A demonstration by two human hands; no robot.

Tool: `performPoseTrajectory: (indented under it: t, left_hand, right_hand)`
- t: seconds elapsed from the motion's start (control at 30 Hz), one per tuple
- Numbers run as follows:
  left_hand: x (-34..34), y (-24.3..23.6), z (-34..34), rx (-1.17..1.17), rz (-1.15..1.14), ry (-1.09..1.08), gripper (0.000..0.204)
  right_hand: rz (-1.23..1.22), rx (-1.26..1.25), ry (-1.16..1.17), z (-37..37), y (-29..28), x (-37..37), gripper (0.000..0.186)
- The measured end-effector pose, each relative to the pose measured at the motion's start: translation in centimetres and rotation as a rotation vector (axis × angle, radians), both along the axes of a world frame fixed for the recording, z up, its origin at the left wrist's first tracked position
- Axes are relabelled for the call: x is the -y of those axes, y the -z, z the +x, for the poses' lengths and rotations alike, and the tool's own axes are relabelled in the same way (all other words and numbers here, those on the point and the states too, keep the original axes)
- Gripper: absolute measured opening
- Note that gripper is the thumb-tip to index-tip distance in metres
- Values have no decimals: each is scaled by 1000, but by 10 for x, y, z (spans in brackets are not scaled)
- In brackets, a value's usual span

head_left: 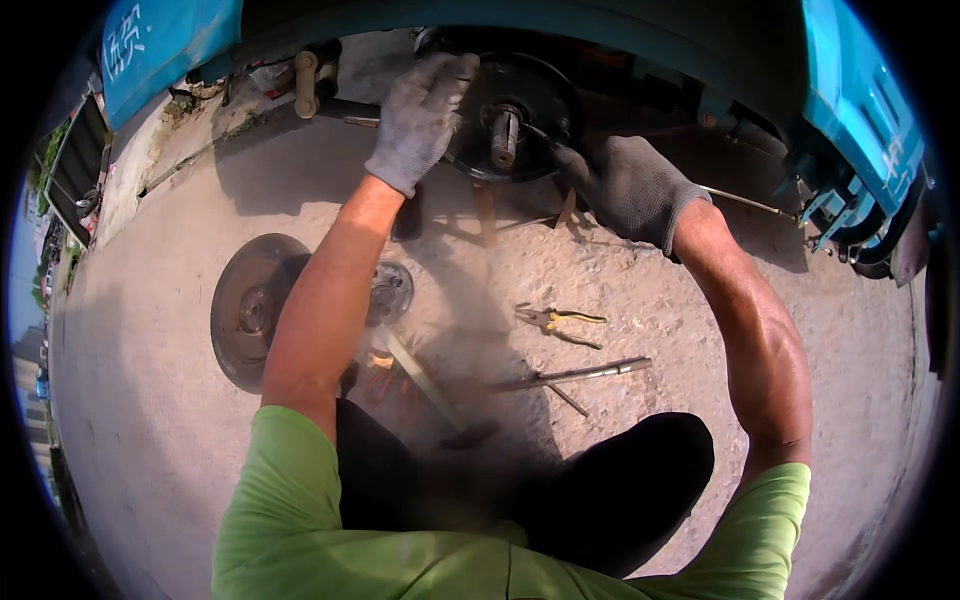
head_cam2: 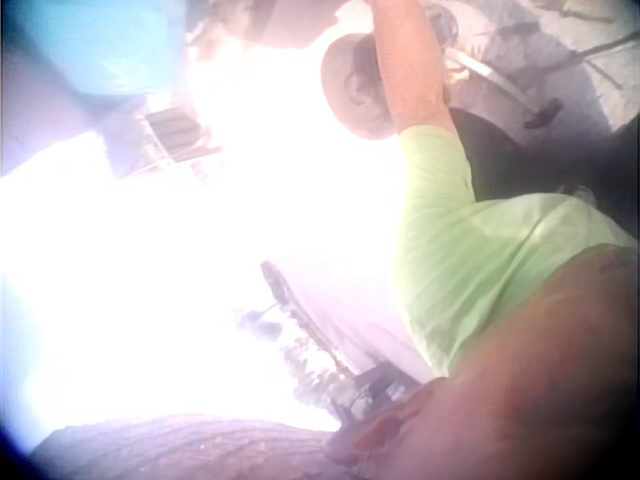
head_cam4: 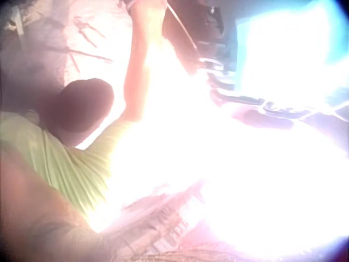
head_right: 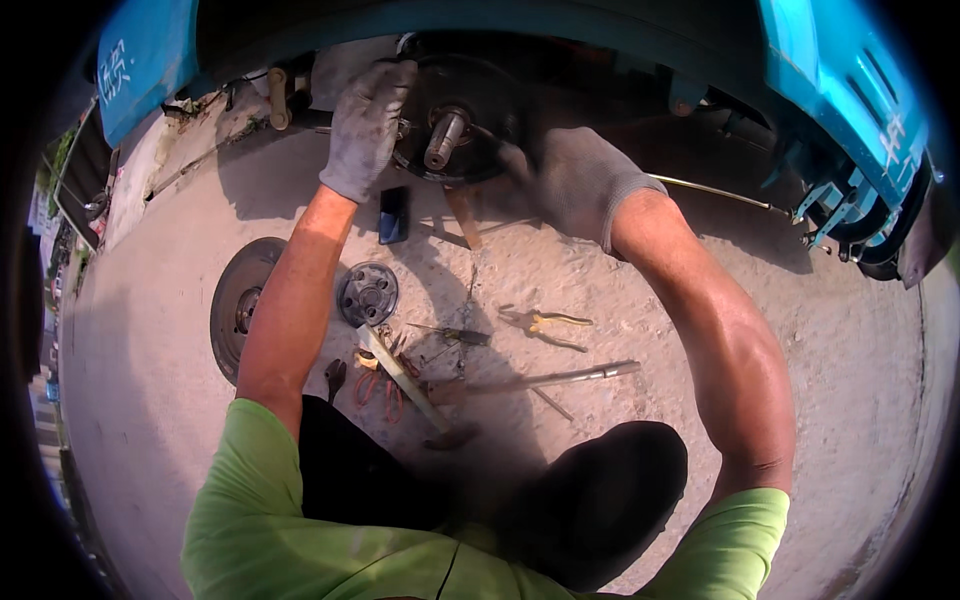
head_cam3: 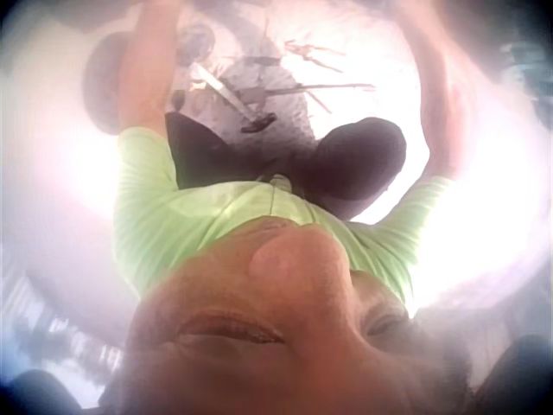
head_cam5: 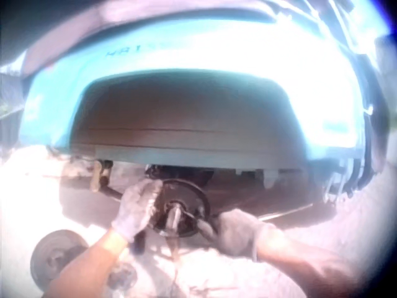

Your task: The person uses a screwdriver and pliers to remove a snap ring from a vehicle's rear axle housing, then uses a slide hammer to extract the axle shaft.

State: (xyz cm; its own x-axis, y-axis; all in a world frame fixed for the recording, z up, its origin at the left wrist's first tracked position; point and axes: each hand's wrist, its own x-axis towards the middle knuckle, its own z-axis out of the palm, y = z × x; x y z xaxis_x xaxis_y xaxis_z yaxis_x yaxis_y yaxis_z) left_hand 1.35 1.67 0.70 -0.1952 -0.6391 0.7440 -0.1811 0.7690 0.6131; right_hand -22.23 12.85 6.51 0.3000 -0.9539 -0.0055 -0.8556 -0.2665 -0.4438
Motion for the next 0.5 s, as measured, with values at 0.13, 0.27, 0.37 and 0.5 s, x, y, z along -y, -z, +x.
performPoseTrajectory:
  t: [0.13,0.27,0.37,0.5]
  left_hand:
    - [3,0,-1,111,-135,-100,32]
    - [6,-5,3,246,-470,-192,30]
    - [2,-3,4,235,-359,-209,23]
    - [-2,-11,3,378,-519,-248,19]
  right_hand:
    - [21,-57,5,-6,-10,3,51]
    - [-34,-230,-38,0,-23,0,50]
    - [-29,-232,-54,-3,-19,5,52]
    - [38,-160,-58,-5,-8,10,58]
